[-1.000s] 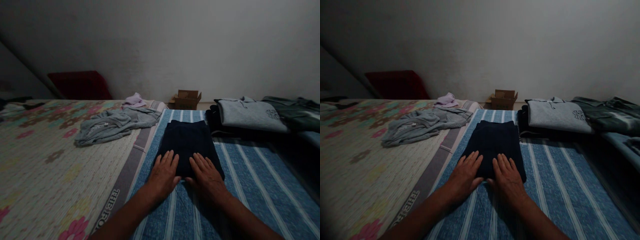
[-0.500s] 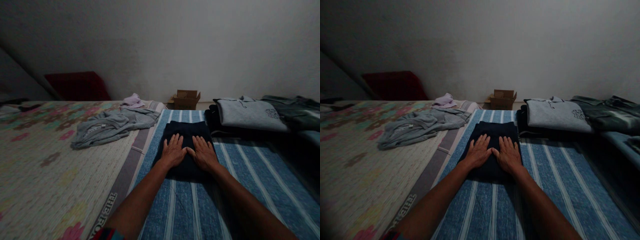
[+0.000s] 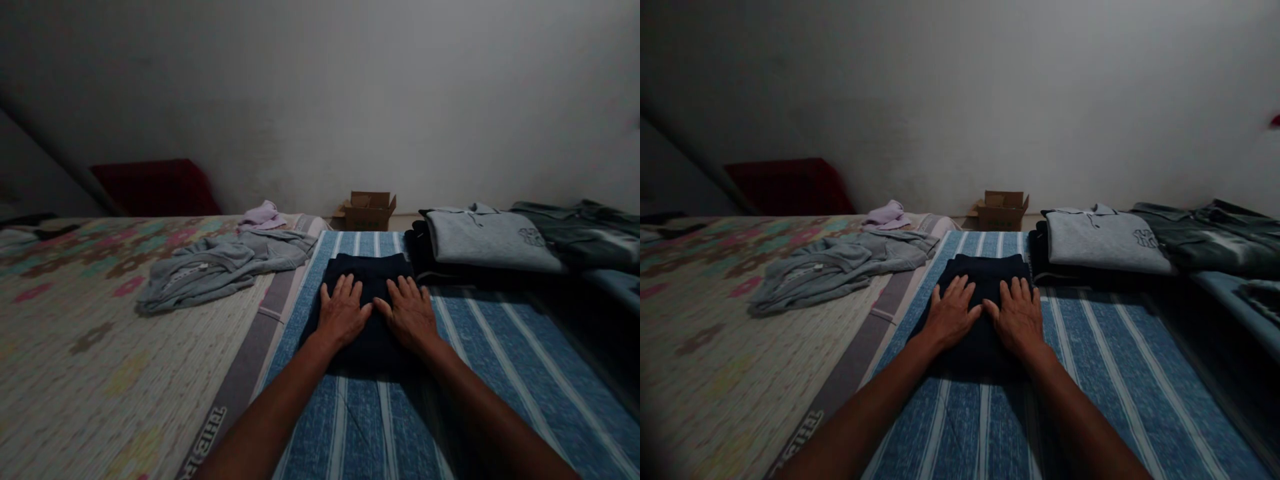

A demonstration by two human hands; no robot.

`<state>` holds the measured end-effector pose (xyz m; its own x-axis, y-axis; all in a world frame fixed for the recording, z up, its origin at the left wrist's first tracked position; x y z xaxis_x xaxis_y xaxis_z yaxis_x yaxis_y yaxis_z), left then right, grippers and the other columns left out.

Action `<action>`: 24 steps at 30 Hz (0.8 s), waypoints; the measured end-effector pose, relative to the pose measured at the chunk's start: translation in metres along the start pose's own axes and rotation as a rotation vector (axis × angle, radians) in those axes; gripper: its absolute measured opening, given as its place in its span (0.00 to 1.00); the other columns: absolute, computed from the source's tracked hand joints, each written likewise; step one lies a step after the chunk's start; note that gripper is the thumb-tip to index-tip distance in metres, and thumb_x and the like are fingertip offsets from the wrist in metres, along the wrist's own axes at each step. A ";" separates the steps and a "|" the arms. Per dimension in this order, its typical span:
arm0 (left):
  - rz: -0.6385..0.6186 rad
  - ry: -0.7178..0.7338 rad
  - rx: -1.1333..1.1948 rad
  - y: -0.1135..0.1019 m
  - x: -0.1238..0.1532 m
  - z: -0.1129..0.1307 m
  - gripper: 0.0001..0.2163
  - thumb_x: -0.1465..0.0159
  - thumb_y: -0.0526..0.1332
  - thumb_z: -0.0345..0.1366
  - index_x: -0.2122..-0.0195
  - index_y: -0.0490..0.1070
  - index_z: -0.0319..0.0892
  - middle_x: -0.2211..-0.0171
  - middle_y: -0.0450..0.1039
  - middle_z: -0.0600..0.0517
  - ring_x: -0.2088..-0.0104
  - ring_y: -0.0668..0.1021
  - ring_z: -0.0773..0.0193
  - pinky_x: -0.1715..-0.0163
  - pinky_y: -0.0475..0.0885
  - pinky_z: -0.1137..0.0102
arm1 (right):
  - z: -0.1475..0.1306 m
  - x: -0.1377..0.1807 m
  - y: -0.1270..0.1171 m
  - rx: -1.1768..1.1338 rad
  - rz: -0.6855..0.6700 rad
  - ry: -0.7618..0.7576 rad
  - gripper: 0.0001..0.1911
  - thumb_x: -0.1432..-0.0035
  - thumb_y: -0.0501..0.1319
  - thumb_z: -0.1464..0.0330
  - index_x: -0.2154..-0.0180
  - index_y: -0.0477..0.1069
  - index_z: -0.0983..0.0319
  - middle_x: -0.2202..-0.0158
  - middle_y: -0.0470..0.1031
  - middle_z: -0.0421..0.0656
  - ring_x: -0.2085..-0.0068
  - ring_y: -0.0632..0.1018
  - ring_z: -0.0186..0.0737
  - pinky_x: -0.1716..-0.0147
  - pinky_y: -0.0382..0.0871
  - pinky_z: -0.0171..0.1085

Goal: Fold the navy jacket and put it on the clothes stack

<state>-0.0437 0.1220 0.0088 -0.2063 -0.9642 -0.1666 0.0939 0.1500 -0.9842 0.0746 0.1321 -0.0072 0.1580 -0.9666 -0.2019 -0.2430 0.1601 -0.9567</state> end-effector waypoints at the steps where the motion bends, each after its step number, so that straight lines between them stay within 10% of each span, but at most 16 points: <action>1: 0.027 0.013 -0.004 -0.007 -0.004 0.002 0.22 0.34 0.46 0.45 0.42 0.57 0.41 0.37 0.53 0.42 0.37 0.53 0.53 0.42 0.48 0.45 | -0.004 -0.006 -0.007 -0.003 0.024 -0.017 0.33 0.37 0.43 0.51 0.41 0.58 0.65 0.38 0.56 0.54 0.37 0.52 0.53 0.42 0.41 0.52; 5: -0.006 -0.012 0.014 -0.007 -0.026 0.001 0.22 0.35 0.46 0.41 0.40 0.55 0.39 0.36 0.49 0.42 0.36 0.50 0.53 0.41 0.49 0.48 | -0.018 -0.035 -0.017 -0.043 0.031 -0.055 0.29 0.35 0.42 0.56 0.40 0.57 0.65 0.37 0.55 0.52 0.37 0.52 0.50 0.41 0.41 0.50; 11: -0.222 -0.133 0.092 0.040 -0.037 -0.017 0.30 0.36 0.44 0.52 0.36 0.46 0.43 0.34 0.37 0.42 0.35 0.43 0.49 0.42 0.44 0.46 | -0.001 -0.047 0.030 -0.109 -0.157 0.042 0.33 0.36 0.38 0.52 0.38 0.52 0.65 0.36 0.50 0.52 0.36 0.49 0.50 0.41 0.41 0.52; 24: -0.188 -0.131 0.082 0.044 -0.035 -0.020 0.32 0.37 0.41 0.57 0.36 0.45 0.46 0.34 0.38 0.43 0.35 0.43 0.50 0.42 0.44 0.45 | 0.009 -0.045 0.039 -0.124 -0.154 0.066 0.31 0.35 0.37 0.54 0.37 0.50 0.62 0.35 0.47 0.50 0.35 0.46 0.49 0.42 0.42 0.53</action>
<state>-0.0518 0.1670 -0.0300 -0.0999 -0.9944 0.0331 0.1454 -0.0475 -0.9882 0.0666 0.1841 -0.0374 0.1402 -0.9894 -0.0375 -0.3372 -0.0121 -0.9414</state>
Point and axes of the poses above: each hand's wrist, its own x-axis away from the middle knuckle, its own y-axis out of the palm, z = x × y, the point moved 10 cm from there along -x, towards the middle knuckle
